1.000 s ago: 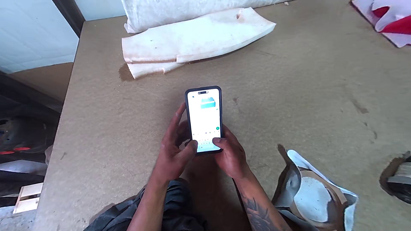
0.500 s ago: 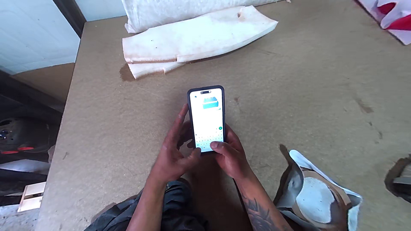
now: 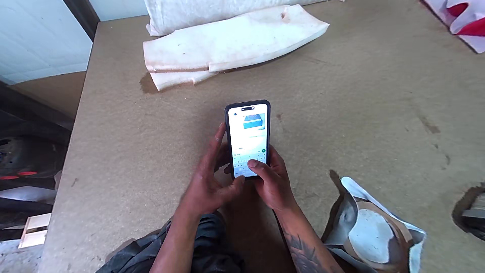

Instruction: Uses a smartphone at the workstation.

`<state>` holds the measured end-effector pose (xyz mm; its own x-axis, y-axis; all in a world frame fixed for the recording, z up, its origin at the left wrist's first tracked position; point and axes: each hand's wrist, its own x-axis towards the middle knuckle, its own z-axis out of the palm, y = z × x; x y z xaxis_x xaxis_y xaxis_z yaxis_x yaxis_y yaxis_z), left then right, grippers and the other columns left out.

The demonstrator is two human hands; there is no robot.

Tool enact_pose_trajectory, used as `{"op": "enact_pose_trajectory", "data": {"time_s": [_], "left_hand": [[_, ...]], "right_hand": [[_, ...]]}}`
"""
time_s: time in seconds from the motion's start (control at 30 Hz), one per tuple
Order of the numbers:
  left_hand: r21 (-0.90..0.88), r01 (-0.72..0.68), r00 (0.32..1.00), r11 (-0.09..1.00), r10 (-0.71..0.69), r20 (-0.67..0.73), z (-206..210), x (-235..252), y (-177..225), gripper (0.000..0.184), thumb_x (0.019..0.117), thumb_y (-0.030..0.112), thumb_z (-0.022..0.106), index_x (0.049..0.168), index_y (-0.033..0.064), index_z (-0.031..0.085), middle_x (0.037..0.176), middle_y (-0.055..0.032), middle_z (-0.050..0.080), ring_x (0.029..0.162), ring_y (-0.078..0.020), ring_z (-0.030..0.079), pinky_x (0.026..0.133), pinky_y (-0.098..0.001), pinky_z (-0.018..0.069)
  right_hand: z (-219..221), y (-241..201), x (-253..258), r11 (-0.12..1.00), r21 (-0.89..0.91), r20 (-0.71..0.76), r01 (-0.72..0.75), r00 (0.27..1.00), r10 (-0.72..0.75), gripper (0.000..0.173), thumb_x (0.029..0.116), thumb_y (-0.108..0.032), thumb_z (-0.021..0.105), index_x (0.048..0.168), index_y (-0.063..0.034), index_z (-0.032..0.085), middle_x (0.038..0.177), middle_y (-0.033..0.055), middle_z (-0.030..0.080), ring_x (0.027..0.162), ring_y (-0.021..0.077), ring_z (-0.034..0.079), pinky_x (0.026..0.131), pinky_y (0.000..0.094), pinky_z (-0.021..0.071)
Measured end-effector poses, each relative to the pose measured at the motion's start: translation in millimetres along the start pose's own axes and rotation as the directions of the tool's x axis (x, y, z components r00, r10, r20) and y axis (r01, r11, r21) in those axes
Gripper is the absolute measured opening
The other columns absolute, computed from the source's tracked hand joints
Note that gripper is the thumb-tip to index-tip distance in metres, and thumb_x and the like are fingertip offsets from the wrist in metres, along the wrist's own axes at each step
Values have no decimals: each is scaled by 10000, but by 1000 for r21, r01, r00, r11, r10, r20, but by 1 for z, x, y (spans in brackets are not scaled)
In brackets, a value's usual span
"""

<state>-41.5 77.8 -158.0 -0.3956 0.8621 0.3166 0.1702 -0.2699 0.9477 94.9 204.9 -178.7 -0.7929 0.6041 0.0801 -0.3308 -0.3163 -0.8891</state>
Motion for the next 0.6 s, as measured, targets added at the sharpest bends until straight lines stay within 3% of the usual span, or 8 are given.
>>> {"op": "enact_pose_trajectory", "data": {"time_s": [0.17, 0.33, 0.47, 0.6], "left_hand": [[-21, 46, 999, 999, -47, -21, 1, 0, 1, 1136, 822, -2, 806, 1665, 271, 95, 1434, -122, 588, 1165, -311, 675, 949, -468, 626], [-57, -2, 998, 998, -1, -64, 4, 2, 1, 947, 931, 68, 705, 1661, 225, 122, 1354, -163, 627, 1103, -325, 696, 919, -477, 631], [-19, -1, 989, 1000, -2, -149, 8, 2, 2, 928, 929, 111, 747, 1647, 230, 172, 1266, -147, 673, 1022, -304, 720, 850, -441, 653], [-19, -1, 987, 1000, -2, -159, 7, 2, 2, 869, 960, 77, 687, 1645, 229, 176, 1284, -153, 669, 1036, -311, 723, 858, -453, 655]], "right_hand": [[-3, 2, -1, 999, 51, 54, 1, 999, -4, 469, 963, -185, 565, 1426, -143, 505, 1231, 132, 660, 1065, 219, 689, 866, 438, 605], [-2, 1, -1, 995, 103, 84, -17, 996, 8, 461, 982, -201, 538, 1439, -149, 497, 1234, 134, 655, 1062, 216, 692, 858, 436, 614], [0, 4, -3, 996, 91, 105, 1, 994, -10, 455, 1000, -228, 525, 1450, -165, 496, 1255, 116, 647, 1084, 208, 681, 870, 430, 611], [1, 4, -3, 994, 108, 115, -1, 993, -12, 447, 1013, -204, 498, 1457, -151, 484, 1269, 135, 636, 1067, 227, 696, 834, 439, 632]]}}
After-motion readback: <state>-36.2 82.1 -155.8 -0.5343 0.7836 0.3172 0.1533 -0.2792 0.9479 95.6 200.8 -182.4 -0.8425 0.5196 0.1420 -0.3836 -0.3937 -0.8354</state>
